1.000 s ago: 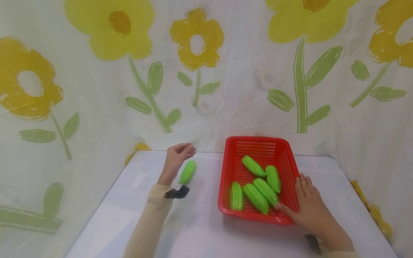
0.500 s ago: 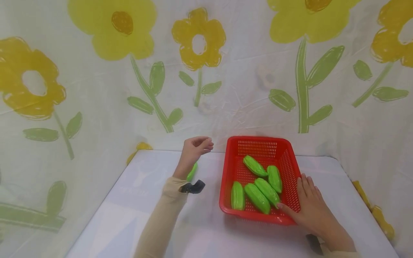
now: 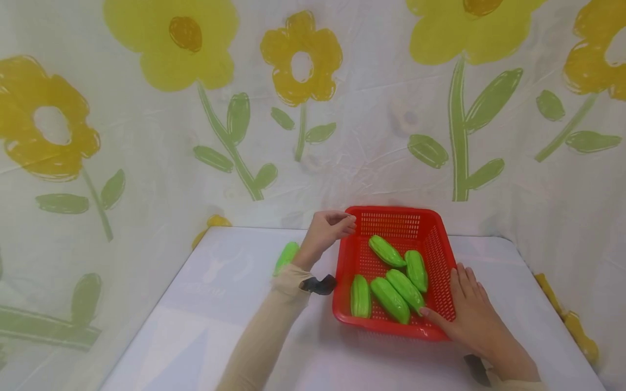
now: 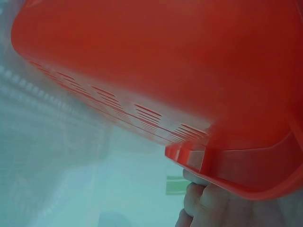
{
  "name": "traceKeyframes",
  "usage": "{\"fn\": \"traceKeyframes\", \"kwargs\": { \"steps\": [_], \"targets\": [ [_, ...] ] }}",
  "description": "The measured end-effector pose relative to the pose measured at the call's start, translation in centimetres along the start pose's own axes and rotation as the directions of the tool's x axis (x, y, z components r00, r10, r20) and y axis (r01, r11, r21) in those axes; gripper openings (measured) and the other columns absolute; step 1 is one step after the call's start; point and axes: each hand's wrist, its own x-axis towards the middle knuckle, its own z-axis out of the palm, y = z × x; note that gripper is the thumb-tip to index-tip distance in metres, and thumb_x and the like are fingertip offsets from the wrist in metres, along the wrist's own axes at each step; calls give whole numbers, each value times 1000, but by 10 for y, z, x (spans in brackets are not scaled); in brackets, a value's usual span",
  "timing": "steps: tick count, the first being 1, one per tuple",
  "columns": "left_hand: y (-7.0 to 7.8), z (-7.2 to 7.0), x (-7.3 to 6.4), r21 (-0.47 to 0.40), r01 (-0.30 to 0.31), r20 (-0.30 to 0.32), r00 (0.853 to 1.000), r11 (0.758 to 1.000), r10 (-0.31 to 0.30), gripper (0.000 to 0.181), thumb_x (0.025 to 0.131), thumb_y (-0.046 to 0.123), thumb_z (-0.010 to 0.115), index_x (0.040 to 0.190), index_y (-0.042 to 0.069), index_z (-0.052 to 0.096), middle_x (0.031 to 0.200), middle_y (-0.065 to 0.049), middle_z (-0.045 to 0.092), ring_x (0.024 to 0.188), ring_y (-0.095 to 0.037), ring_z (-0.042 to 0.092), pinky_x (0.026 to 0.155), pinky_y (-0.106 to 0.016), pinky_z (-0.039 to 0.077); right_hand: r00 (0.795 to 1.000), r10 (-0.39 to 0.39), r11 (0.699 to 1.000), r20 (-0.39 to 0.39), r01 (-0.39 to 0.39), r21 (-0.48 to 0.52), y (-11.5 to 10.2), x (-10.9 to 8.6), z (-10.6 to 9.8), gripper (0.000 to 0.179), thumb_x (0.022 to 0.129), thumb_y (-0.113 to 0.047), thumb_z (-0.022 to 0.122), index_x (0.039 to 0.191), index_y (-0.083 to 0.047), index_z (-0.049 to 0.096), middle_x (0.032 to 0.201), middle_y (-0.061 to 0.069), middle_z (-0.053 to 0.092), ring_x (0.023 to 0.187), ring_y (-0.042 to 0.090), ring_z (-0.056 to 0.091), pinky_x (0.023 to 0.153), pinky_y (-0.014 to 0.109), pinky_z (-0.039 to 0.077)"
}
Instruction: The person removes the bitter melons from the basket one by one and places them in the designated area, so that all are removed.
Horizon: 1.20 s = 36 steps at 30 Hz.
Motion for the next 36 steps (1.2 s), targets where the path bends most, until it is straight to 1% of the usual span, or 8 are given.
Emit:
{"fn": "traceKeyframes", "kwargs": {
  "steps": [5, 11, 14, 19, 24, 26, 32, 36],
  "targets": [
    [-4, 15, 6, 12, 27, 40, 999, 1000, -28, 29, 99, 20, 71, 115, -4, 74, 106, -23, 77, 95, -33, 77, 80, -28, 64, 1000, 0, 1000, 1, 0, 5, -1, 0, 0, 126, 89, -69, 62, 159, 13, -3, 166, 40, -2, 154, 56, -11, 119, 79, 3],
    [-6, 31, 9, -4, 75, 54, 996, 997, -74, 26, 98, 19, 73, 110, -3, 77, 103, -22, 78, 95, -35, 77, 81, -30, 64, 1000, -8, 1000, -3, 8, 8, -1, 1, -1, 125, 90, -68, 62, 159, 13, -4, 166, 40, -2, 155, 56, -11, 121, 78, 0],
    [-8, 40, 10, 21, 106, 57, 993, 994, -107, 24, 97, 20, 73, 108, -2, 78, 102, -21, 78, 91, -35, 77, 80, -32, 64, 1000, -10, 1000, -2, 10, 13, -1, 0, 0, 125, 90, -67, 62, 159, 13, -4, 166, 40, -2, 154, 56, -11, 121, 77, -2],
    [-15, 53, 12, 80, 152, 45, 987, 985, -156, 22, 95, 22, 76, 103, 2, 79, 93, -15, 79, 78, -22, 75, 74, -29, 63, 1000, -7, 1000, -2, 7, 10, 0, -1, 1, 125, 89, -67, 63, 159, 13, -2, 165, 41, -1, 154, 56, -10, 120, 78, 1],
    [-23, 63, 14, 82, 186, 40, 981, 979, -189, 21, 95, 20, 76, 100, 0, 79, 96, -19, 79, 91, -36, 77, 71, -28, 62, 1000, -7, 1000, -4, 7, 6, 0, -1, 0, 126, 88, -67, 65, 159, 13, -2, 166, 40, -1, 154, 57, -10, 119, 79, 4],
    [-26, 66, 15, 109, 192, 32, 980, 975, -196, 22, 95, 21, 76, 100, 0, 79, 96, -19, 79, 95, -38, 76, 71, -28, 62, 1000, -7, 1000, -4, 7, 4, -1, -1, 0, 126, 88, -67, 65, 159, 13, -2, 165, 41, -1, 154, 57, -9, 119, 80, 5],
    [-36, 71, 18, 241, 209, -26, 977, 948, -210, 22, 95, 26, 76, 98, 4, 81, 84, -11, 79, 81, -24, 76, 69, -27, 58, 1000, -8, 1000, -1, 8, 9, -3, 0, -2, 125, 89, -66, 65, 159, 14, -2, 165, 41, -1, 154, 57, -9, 120, 79, 4],
    [-41, 76, 20, 254, 236, -53, 972, 938, -231, 22, 95, 25, 76, 97, 4, 80, 83, -11, 79, 75, -19, 73, 70, -29, 59, 1000, -6, 1000, 5, 6, 15, -3, 1, -3, 125, 89, -66, 64, 159, 13, -2, 165, 41, -2, 154, 57, -10, 120, 79, 3]
  ]
}}
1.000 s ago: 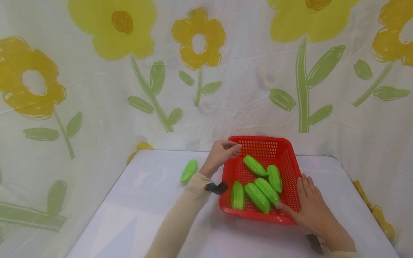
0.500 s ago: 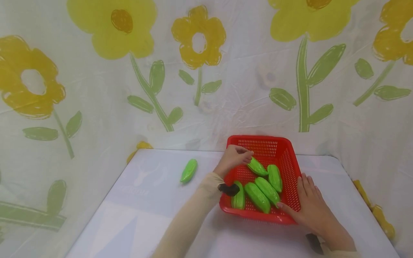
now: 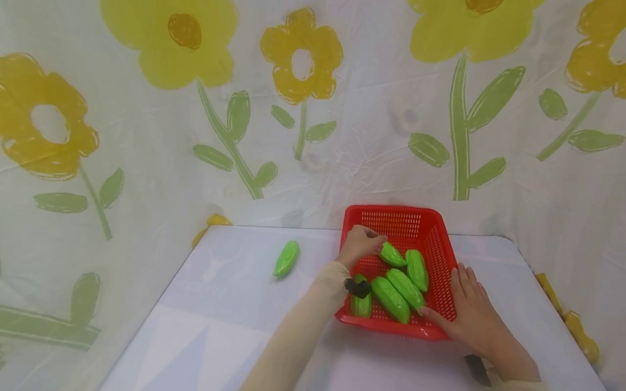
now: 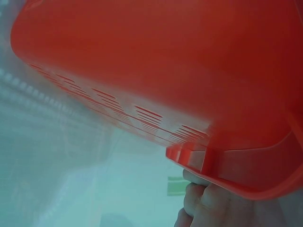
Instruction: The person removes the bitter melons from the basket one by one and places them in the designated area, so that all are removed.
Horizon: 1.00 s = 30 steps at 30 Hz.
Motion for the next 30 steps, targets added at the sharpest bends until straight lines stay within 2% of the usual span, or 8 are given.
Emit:
{"fn": "traceKeyframes", "kwargs": {
  "steps": [5, 7, 9, 11, 13, 16, 25, 30],
  "targets": [
    [-3, 8, 2, 9, 44, -23, 999, 999, -44, 23, 94, 26, 77, 96, 3, 80, 82, -10, 79, 77, -21, 74, 75, -37, 61, 1000, -3, 1000, 3, 3, 10, 0, 0, 0, 125, 90, -66, 63, 159, 14, -3, 165, 41, -2, 154, 57, -9, 121, 77, -1],
    [-5, 12, 3, 41, 53, -40, 998, 998, -52, 23, 93, 27, 78, 95, 4, 80, 84, -7, 78, 75, -18, 70, 73, -36, 60, 1000, -5, 1000, 4, 5, 14, 1, -1, 0, 124, 90, -66, 63, 159, 14, -3, 165, 41, -3, 154, 57, -9, 121, 76, -2],
    [-7, 16, 5, 73, 61, -54, 997, 995, -58, 22, 92, 27, 79, 86, 5, 77, 77, -3, 73, 68, -14, 63, 65, -31, 55, 1000, -6, 1000, 5, 6, 15, 1, -1, 1, 125, 90, -66, 63, 159, 15, -3, 165, 41, -2, 154, 58, -9, 122, 76, -3],
    [-9, 21, 8, 104, 70, -64, 996, 992, -63, 32, 91, 27, 80, 69, 9, 65, 64, 3, 57, 59, -10, 48, 55, -27, 43, 1000, -4, 1000, 7, 4, 14, 1, -1, 1, 125, 90, -66, 63, 159, 14, -3, 165, 42, -2, 154, 58, -9, 121, 76, -2],
    [-11, 24, 10, 103, 66, -72, 996, 992, -59, 48, 91, 24, 80, 58, 13, 47, 55, 7, 37, 52, -9, 33, 50, -26, 31, 1000, -4, 1000, 7, 4, 13, 1, 0, 0, 125, 90, -66, 64, 159, 14, -3, 165, 42, -2, 154, 58, -9, 122, 76, -2],
    [-13, 29, 14, 112, 50, -80, 996, 992, -41, 64, 91, 21, 80, 54, 18, 27, 51, 8, 17, 47, -10, 19, 45, -26, 21, 1000, -6, 1000, 4, 6, 8, 1, 0, -1, 124, 90, -65, 63, 159, 14, -3, 165, 42, -1, 154, 58, -8, 122, 76, -3],
    [-19, 34, 18, 178, 20, -72, 997, 984, -7, 63, 91, 18, 76, 49, 17, 29, 43, 8, 20, 40, -8, 22, 38, -22, 24, 1000, -16, 1000, -5, 16, 22, 3, -1, 1, 122, 92, -65, 62, 159, 14, -3, 166, 41, -2, 155, 57, -9, 122, 75, -4],
    [-25, 36, 19, 158, 5, -69, 998, 987, 6, 61, 91, 17, 76, 50, 17, 31, 43, 9, 21, 42, -9, 25, 41, -22, 27, 1000, -29, 999, -13, 29, 25, 3, -4, 5, 120, 94, -64, 61, 159, 13, -3, 166, 40, -3, 156, 55, -9, 124, 66, -15]
  ]
}}
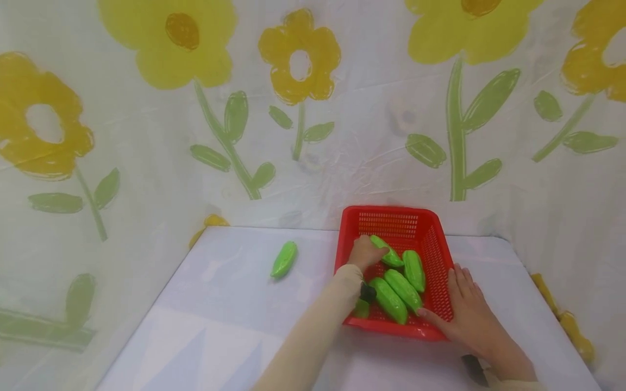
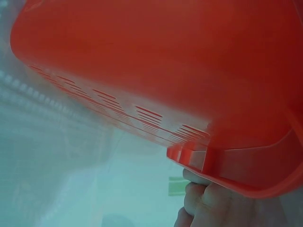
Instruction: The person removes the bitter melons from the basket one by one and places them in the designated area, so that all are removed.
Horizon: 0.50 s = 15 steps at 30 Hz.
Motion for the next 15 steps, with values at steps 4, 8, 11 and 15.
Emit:
{"fn": "traceKeyframes", "kwargs": {
  "steps": [4, 8, 11, 15],
  "targets": [
    [-5, 3, 1, -15, 26, -10, 1000, 1000, -26, 56, 89, 18, 77, 51, 18, 36, 46, 8, 28, 45, -9, 30, 44, -23, 31, 1000, -10, 1000, -5, 10, -3, -1, -1, 2, 118, 94, -63, 61, 159, 13, -3, 167, 39, -3, 156, 55, -9, 125, 63, -17],
    [-7, 5, 3, -16, 51, -21, 998, 999, -52, 53, 89, 23, 79, 54, 19, 40, 50, 8, 33, 48, -9, 35, 47, -23, 35, 1000, -12, 1000, -9, 12, -3, -3, -1, 0, 118, 94, -62, 61, 160, 13, -2, 167, 39, -3, 156, 56, -8, 124, 70, -9],
    [-6, 7, 5, -18, 50, -26, 998, 999, -50, 50, 88, 24, 80, 55, 19, 42, 51, 7, 36, 49, -9, 38, 48, -22, 36, 1000, -4, 1000, -10, 4, -4, -2, 0, -2, 118, 94, -63, 62, 160, 12, -2, 167, 39, -1, 156, 56, -7, 123, 75, -3],
    [-6, 9, 6, -7, 65, -39, 997, 998, -65, 47, 87, 24, 82, 58, 17, 45, 53, 5, 40, 50, -9, 40, 48, -23, 36, 1000, 9, 1000, 1, -9, 1, -1, 0, -1, 120, 93, -64, 62, 160, 12, -2, 167, 39, 0, 156, 56, -8, 122, 77, 1]
  ]
}}
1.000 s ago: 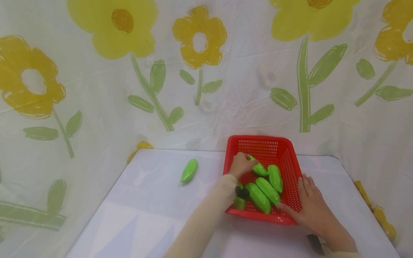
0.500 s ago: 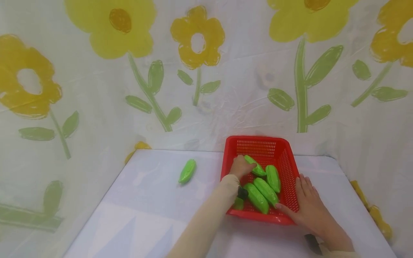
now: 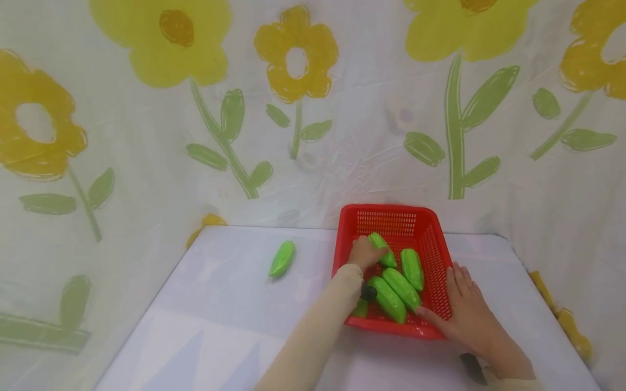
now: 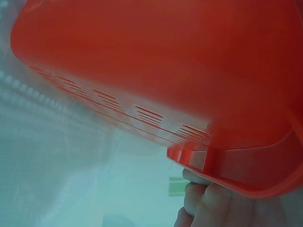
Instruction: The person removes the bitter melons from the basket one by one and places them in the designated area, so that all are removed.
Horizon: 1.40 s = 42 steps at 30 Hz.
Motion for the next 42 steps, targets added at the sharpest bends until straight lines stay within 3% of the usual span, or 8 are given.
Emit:
{"fn": "traceKeyframes", "kwargs": {
  "steps": [3, 14, 22, 31, 37, 42],
  "targets": [
    [-1, 1, 0, 15, 3, -7, 1000, 1000, -3, 48, 86, 25, 84, 58, 17, 46, 53, 5, 40, 50, -9, 40, 49, -22, 36, 1000, 7, 1000, 6, -7, -1, 0, 0, 0, 121, 92, -65, 62, 160, 11, -3, 167, 39, 0, 156, 55, -10, 121, 78, 3],
    [0, 0, -4, -3, -28, -5, 1000, 1000, 28, 46, 85, 21, 85, 59, 15, 48, 50, 5, 40, 47, -9, 42, 47, -21, 38, 1000, -7, 1000, -3, 7, -4, 0, 0, 1, 119, 93, -64, 61, 160, 12, -3, 167, 39, 0, 156, 55, -10, 124, 71, -8],
    [-1, 4, 2, -43, 11, -1, 1000, 999, -11, 38, 85, 17, 84, 62, 13, 53, 53, 3, 47, 48, -9, 45, 47, -22, 40, 1000, -8, 1000, 2, 8, 3, -1, 1, -2, 119, 93, -63, 61, 160, 12, -3, 167, 39, 0, 155, 56, -8, 125, 67, -13],
    [-1, 4, 6, -21, 36, -5, 999, 999, -36, 37, 84, 17, 84, 63, 12, 53, 56, 2, 48, 49, -11, 45, 45, -25, 40, 1000, -7, 1000, 3, 7, 4, -3, 0, -3, 118, 94, -61, 61, 160, 12, -3, 166, 39, 0, 155, 56, -8, 125, 68, -12],
    [2, 0, 7, -25, 22, 5, 1000, 999, -21, 48, 86, 18, 82, 56, 15, 44, 49, 5, 38, 45, -11, 38, 43, -25, 36, 1000, -1, 1000, 12, 1, 13, -3, 1, -4, 118, 94, -62, 61, 160, 12, -4, 166, 40, -1, 155, 56, -9, 125, 65, -15],
    [8, -4, 5, -35, 22, 15, 1000, 999, -21, 50, 86, 18, 82, 55, 16, 42, 47, 5, 36, 45, -13, 38, 42, -25, 35, 1000, -3, 1000, 5, 3, 16, 0, 0, -1, 120, 92, -63, 62, 160, 12, -3, 166, 40, -1, 155, 56, -9, 124, 70, -10]
  ]
}}
